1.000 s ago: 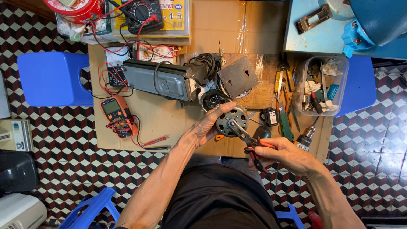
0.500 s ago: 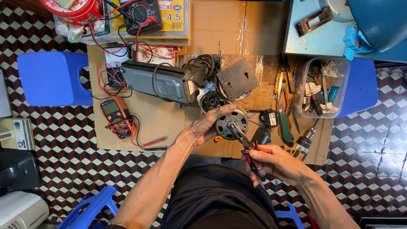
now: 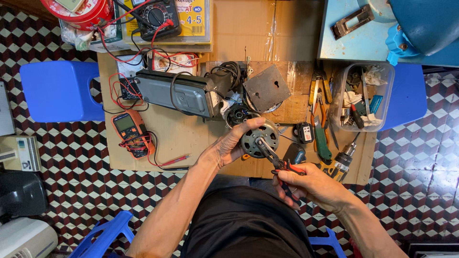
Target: The person uses pliers to remove a metal ring from a motor rotor, then uses a socket wrench to loosen and remove a central bolt. They wipe the rotor with a cloth and place it on the workbench.
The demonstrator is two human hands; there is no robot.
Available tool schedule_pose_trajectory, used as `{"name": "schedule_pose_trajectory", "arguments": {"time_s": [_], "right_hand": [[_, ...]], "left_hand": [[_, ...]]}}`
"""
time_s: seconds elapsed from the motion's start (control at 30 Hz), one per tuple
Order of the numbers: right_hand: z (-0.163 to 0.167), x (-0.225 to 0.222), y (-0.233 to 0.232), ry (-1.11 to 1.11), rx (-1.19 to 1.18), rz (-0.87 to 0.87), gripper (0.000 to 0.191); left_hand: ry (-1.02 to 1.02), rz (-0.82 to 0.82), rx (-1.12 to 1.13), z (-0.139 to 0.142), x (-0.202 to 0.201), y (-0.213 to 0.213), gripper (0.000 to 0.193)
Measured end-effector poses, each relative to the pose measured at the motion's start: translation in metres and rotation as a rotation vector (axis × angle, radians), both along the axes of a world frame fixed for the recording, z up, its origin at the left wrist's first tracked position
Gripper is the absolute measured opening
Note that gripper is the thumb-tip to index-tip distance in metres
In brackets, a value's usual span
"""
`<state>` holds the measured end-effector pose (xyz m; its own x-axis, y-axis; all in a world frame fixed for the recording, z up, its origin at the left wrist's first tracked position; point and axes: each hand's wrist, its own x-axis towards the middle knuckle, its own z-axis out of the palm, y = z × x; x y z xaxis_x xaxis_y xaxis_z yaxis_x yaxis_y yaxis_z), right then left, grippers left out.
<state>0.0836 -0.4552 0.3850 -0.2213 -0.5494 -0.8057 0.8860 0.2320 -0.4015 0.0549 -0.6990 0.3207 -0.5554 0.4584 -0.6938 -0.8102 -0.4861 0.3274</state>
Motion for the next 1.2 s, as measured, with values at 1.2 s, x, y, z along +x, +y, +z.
{"name": "schedule_pose_trajectory", "arguments": {"time_s": [1.2], "right_hand": [[0.019,0.048,-0.02,0.057,-0.011,-0.771,0.033]], "left_hand": [[-0.016,0.492,0.126,0.028,-0.001,0.12,0.064]]}}
